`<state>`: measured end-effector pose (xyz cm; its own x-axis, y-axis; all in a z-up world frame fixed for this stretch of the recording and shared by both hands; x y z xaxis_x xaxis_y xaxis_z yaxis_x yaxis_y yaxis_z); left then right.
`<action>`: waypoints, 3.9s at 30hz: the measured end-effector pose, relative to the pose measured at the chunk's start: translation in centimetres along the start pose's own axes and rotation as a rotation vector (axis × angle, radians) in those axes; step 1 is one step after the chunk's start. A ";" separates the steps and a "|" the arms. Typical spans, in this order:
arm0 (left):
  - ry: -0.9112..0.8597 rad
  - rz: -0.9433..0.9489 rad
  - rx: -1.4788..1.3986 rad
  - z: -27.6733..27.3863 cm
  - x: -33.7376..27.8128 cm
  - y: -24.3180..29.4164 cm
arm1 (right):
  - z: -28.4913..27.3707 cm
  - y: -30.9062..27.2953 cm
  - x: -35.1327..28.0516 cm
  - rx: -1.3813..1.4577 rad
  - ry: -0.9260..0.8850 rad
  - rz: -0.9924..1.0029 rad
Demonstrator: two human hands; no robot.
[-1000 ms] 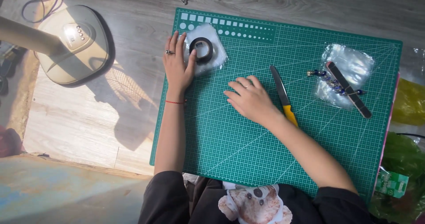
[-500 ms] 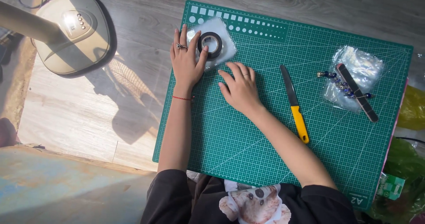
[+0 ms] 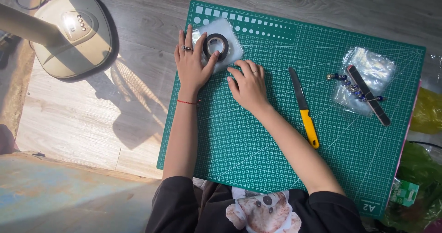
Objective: Cutting thin plastic strips or tape on a green cutting mat using a utility knife.
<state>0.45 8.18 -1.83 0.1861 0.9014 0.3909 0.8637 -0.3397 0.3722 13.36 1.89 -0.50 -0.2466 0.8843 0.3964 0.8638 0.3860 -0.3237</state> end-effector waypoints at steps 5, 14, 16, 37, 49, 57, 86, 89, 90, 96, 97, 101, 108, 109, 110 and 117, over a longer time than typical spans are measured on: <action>-0.035 -0.015 -0.002 0.3 0.0 -0.1 | -0.1 4.4 1.8 0.013 0.056 0.296; -0.138 -0.113 -0.096 1.3 0.1 -0.8 | 0.9 6.0 3.1 0.190 -0.137 0.442; -0.135 -0.109 -0.091 1.4 0.1 -0.8 | 1.0 6.0 3.2 0.185 -0.137 0.449; -0.114 -0.096 -0.106 1.1 0.2 -0.6 | 3.6 6.4 3.5 0.053 -0.102 0.271; -0.147 -0.025 -0.021 0.3 0.5 0.6 | 4.5 5.9 5.5 0.728 -0.115 0.393; -0.104 -0.104 -0.099 0.3 0.3 -0.3 | 3.2 6.8 5.5 1.046 0.073 0.520; -0.146 -0.016 -0.186 2.9 7.6 -2.4 | 2.0 -1.8 -0.3 0.027 -0.344 -0.069; -0.272 -0.108 -0.175 3.2 7.5 -1.2 | 2.1 -2.0 -0.2 -0.011 -0.326 -0.061; -0.275 -0.108 -0.174 2.8 7.5 -0.9 | 2.1 -2.1 -0.2 -0.010 -0.326 -0.059; -0.293 -0.147 -0.145 0.5 6.9 0.1 | 0.6 -2.0 -0.9 -0.012 -0.376 -0.047; -0.128 -0.084 -0.220 -1.6 6.9 1.5 | -0.3 -2.0 -1.4 0.106 -0.467 -0.027; 0.061 0.133 -0.459 -5.6 4.2 8.7 | -6.4 0.2 -4.1 0.366 -0.515 0.065; -0.313 0.443 -0.550 1.1 -2.8 21.3 | -17.8 12.8 -13.1 -0.032 0.001 0.319; -0.369 0.489 -0.546 1.9 -3.8 23.1 | -18.6 14.7 -14.7 -0.072 0.028 0.452; -0.421 0.536 -0.544 2.7 -4.7 25.0 | -19.6 16.6 -16.4 -0.115 0.057 0.583; -0.270 0.650 -0.412 7.6 -8.2 31.8 | -18.0 20.6 -20.3 -0.205 0.117 0.456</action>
<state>29.95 -8.00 0.33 0.7430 0.5056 0.4386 0.3120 -0.8414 0.4414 44.03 -12.82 0.22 0.2158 0.9110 0.3514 0.9433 -0.1016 -0.3159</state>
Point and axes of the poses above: each hand's wrist, its own x-axis towards the middle knuckle, its own z-axis out of the palm, y = z × x, the point moved 8 cm from there along x, towards the middle knuckle, and after that the axes turned 2 degrees about z, right-handed, at the moved point
